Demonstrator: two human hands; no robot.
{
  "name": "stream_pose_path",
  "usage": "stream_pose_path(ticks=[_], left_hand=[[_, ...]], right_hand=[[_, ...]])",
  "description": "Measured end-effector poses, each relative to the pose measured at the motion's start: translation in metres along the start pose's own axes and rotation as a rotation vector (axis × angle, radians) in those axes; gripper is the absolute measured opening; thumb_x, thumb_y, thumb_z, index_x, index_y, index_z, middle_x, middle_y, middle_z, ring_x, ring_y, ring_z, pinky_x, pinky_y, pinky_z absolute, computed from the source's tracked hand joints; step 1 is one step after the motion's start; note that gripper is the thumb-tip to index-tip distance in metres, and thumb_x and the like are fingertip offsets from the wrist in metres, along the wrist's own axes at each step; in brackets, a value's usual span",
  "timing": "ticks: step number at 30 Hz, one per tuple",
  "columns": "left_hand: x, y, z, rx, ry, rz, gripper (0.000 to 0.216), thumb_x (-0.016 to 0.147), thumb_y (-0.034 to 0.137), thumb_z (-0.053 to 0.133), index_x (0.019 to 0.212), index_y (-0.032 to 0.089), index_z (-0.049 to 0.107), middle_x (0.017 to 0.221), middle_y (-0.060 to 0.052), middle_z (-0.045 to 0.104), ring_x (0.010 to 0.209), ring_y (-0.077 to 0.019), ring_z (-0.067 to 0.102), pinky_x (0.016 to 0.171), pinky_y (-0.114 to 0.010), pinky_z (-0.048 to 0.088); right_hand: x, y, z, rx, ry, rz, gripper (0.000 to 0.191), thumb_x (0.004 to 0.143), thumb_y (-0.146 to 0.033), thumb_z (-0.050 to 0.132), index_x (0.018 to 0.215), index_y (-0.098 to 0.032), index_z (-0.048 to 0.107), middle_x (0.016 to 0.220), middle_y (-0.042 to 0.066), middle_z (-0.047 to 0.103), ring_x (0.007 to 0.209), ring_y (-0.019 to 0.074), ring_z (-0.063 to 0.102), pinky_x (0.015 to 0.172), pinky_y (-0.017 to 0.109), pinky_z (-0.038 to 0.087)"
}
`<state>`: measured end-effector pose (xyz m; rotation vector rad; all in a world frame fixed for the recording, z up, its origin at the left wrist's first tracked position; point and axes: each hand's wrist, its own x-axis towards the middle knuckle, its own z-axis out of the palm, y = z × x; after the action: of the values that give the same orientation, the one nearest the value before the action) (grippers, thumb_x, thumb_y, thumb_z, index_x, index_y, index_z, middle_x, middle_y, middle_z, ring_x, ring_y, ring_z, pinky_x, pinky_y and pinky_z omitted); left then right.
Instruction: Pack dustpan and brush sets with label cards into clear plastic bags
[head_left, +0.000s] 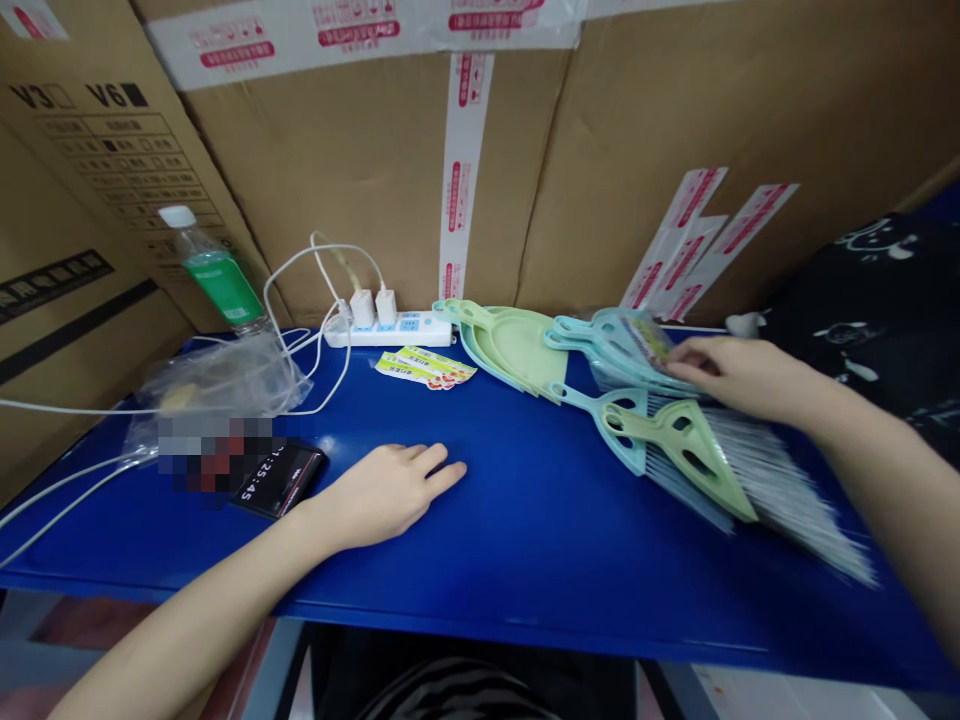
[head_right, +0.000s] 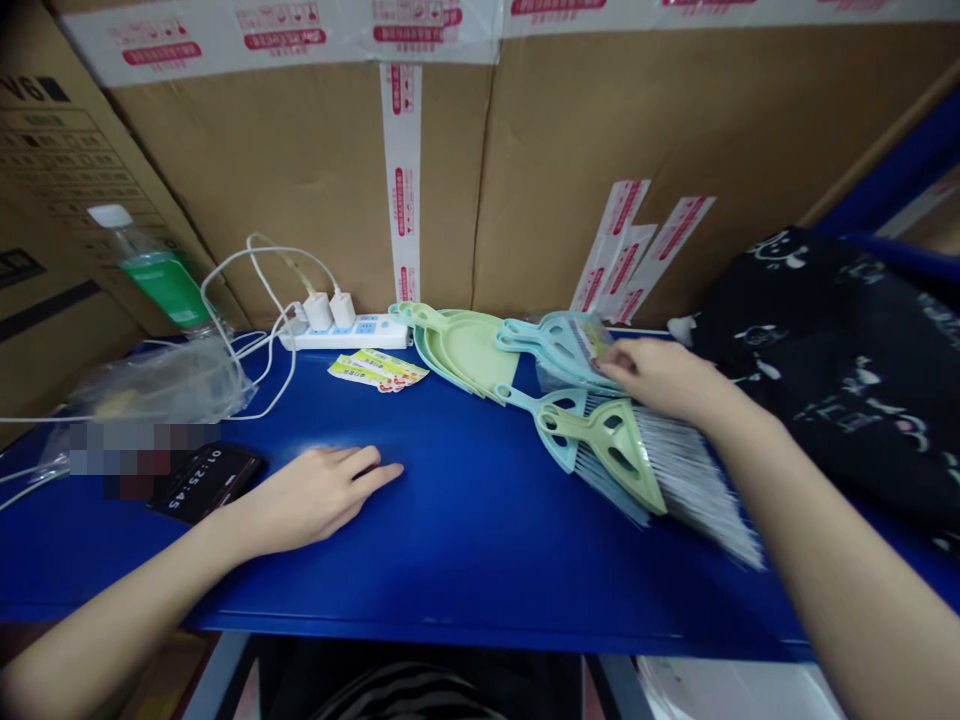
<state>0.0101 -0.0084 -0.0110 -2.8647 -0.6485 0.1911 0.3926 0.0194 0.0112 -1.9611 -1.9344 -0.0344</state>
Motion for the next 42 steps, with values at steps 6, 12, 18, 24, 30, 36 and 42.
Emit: stream_pose_path(ticks=[6,12,18,24,30,36,42], left_hand=[[0.001,0.001,0.0,0.012,0.0,-0.005,0.035,0.087,0.01,0.048,0.122,0.015,0.055,0.093,-0.006,0.06,0.072,-0.0178,0.064,0.067,-0.03,0.053],[0.001,0.001,-0.001,0.005,0.013,-0.013,0.033,0.089,0.011,0.046,0.12,0.016,0.055,0.092,-0.006,0.059,0.07,-0.0166,0.063,0.067,-0.029,0.053],[0.001,0.001,0.0,0.009,0.018,-0.004,0.033,0.089,0.011,0.046,0.12,0.015,0.055,0.092,-0.006,0.059,0.071,-0.0176,0.063,0.066,-0.03,0.053],[0.004,0.001,0.002,-0.009,0.021,-0.035,0.032,0.09,0.012,0.044,0.119,0.016,0.055,0.092,-0.006,0.059,0.073,-0.0173,0.063,0.067,-0.029,0.052],[0.01,-0.005,0.002,0.005,0.056,-0.148,0.029,0.093,0.016,0.04,0.118,0.016,0.055,0.099,-0.007,0.06,0.078,-0.0174,0.065,0.067,-0.029,0.053],[0.054,-0.009,-0.008,0.023,0.074,-0.272,0.046,0.093,0.021,0.047,0.136,0.005,0.04,0.13,-0.02,0.053,0.109,-0.0279,0.061,0.079,-0.036,0.054],[0.118,-0.022,-0.018,-0.001,0.1,-0.225,0.037,0.093,0.012,0.046,0.129,0.007,0.049,0.128,-0.019,0.057,0.11,-0.0262,0.061,0.079,-0.035,0.053]], right_hand=[[-0.058,-0.047,-0.01,-0.282,-0.386,0.074,0.026,0.086,-0.035,0.046,0.062,-0.024,0.049,0.07,0.011,0.066,0.065,0.0275,0.064,0.061,0.038,0.047],[-0.07,-0.05,-0.003,-0.31,-0.345,-0.051,0.017,0.08,-0.033,0.046,0.066,-0.025,0.041,0.074,0.012,0.063,0.068,0.0284,0.065,0.061,0.038,0.048],[-0.071,-0.046,-0.003,-0.317,-0.274,-0.053,0.019,0.073,-0.036,0.049,0.065,-0.027,0.034,0.069,0.01,0.06,0.064,0.0281,0.063,0.061,0.039,0.048],[-0.062,-0.076,-0.014,-0.177,-0.075,-0.168,0.023,0.072,-0.047,0.045,0.067,-0.027,0.036,0.067,0.008,0.057,0.061,0.0249,0.058,0.055,0.036,0.044],[-0.04,-0.105,0.013,-0.099,-0.021,-0.339,0.019,0.072,-0.041,0.048,0.067,-0.025,0.039,0.071,0.008,0.06,0.069,0.0241,0.059,0.063,0.035,0.045],[-0.044,-0.096,0.034,-0.152,0.008,-0.332,0.014,0.073,-0.036,0.05,0.071,-0.023,0.047,0.072,0.008,0.06,0.07,0.0251,0.06,0.064,0.035,0.045],[-0.052,-0.095,0.037,-0.238,-0.049,-0.365,0.012,0.073,-0.033,0.052,0.07,-0.021,0.052,0.07,0.007,0.06,0.067,0.0247,0.059,0.063,0.035,0.043]])
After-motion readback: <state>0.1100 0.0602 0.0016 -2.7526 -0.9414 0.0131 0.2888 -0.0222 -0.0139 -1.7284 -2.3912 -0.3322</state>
